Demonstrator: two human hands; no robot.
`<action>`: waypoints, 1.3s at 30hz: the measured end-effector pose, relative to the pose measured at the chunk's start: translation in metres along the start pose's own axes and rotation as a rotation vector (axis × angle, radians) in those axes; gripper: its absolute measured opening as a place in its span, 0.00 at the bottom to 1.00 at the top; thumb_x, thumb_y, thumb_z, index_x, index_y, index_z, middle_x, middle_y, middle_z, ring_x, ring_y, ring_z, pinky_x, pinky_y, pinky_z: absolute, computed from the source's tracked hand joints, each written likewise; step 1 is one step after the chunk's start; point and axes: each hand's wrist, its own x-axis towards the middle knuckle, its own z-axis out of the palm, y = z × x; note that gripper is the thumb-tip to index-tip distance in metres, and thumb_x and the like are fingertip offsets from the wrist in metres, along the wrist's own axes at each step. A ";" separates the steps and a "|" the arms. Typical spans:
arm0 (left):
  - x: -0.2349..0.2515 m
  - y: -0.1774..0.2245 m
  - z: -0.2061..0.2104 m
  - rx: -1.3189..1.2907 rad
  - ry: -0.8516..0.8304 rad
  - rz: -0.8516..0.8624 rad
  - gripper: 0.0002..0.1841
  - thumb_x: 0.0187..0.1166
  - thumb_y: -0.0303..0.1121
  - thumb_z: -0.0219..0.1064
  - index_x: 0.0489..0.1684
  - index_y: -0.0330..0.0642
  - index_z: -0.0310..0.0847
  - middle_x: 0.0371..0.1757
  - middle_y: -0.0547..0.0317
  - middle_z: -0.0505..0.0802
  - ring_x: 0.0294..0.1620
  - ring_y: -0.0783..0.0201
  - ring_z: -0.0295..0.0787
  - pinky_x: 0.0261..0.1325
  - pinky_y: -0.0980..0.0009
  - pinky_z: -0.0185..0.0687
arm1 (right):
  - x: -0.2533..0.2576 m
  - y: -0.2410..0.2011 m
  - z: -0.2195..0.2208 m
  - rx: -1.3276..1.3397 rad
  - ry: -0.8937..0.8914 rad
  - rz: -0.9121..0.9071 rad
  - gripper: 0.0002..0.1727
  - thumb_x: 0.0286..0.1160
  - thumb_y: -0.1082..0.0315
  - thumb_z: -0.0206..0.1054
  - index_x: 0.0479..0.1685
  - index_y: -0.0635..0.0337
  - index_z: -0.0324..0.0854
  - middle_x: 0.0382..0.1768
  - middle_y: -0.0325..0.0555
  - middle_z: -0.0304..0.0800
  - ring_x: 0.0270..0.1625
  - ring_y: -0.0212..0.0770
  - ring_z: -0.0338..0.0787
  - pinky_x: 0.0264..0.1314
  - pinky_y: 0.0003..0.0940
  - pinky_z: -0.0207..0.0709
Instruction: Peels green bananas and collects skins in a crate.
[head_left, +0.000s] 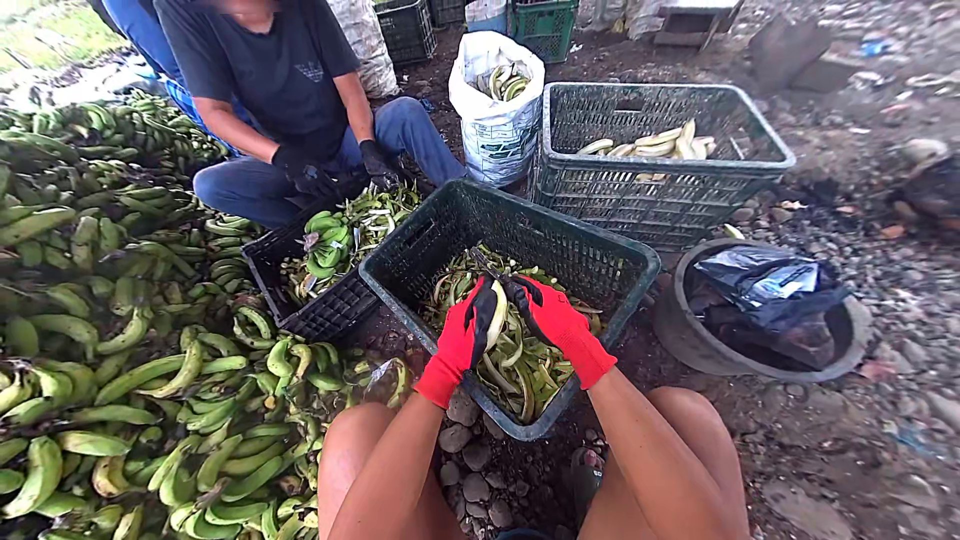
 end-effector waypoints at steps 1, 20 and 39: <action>0.003 -0.002 -0.003 -0.019 0.001 -0.032 0.25 0.90 0.37 0.46 0.75 0.30 0.77 0.64 0.40 0.90 0.65 0.58 0.87 0.74 0.58 0.77 | -0.002 0.002 0.001 0.031 -0.002 0.005 0.26 0.93 0.47 0.49 0.83 0.42 0.74 0.64 0.55 0.90 0.67 0.58 0.88 0.69 0.68 0.74; 0.017 -0.003 -0.039 -0.807 -0.025 -0.503 0.15 0.92 0.36 0.44 0.41 0.46 0.78 0.25 0.64 0.87 0.23 0.72 0.84 0.27 0.75 0.83 | -0.048 -0.019 0.011 -0.459 -0.105 -0.202 0.29 0.88 0.46 0.53 0.88 0.34 0.69 0.68 0.57 0.87 0.78 0.59 0.79 0.89 0.75 0.33; 0.015 -0.024 -0.051 -0.794 -0.103 -0.329 0.14 0.92 0.38 0.48 0.50 0.47 0.82 0.31 0.64 0.88 0.28 0.73 0.85 0.34 0.75 0.85 | -0.045 0.002 0.004 -0.230 -0.212 -0.394 0.32 0.88 0.38 0.49 0.80 0.44 0.77 0.62 0.50 0.91 0.69 0.51 0.87 0.80 0.62 0.66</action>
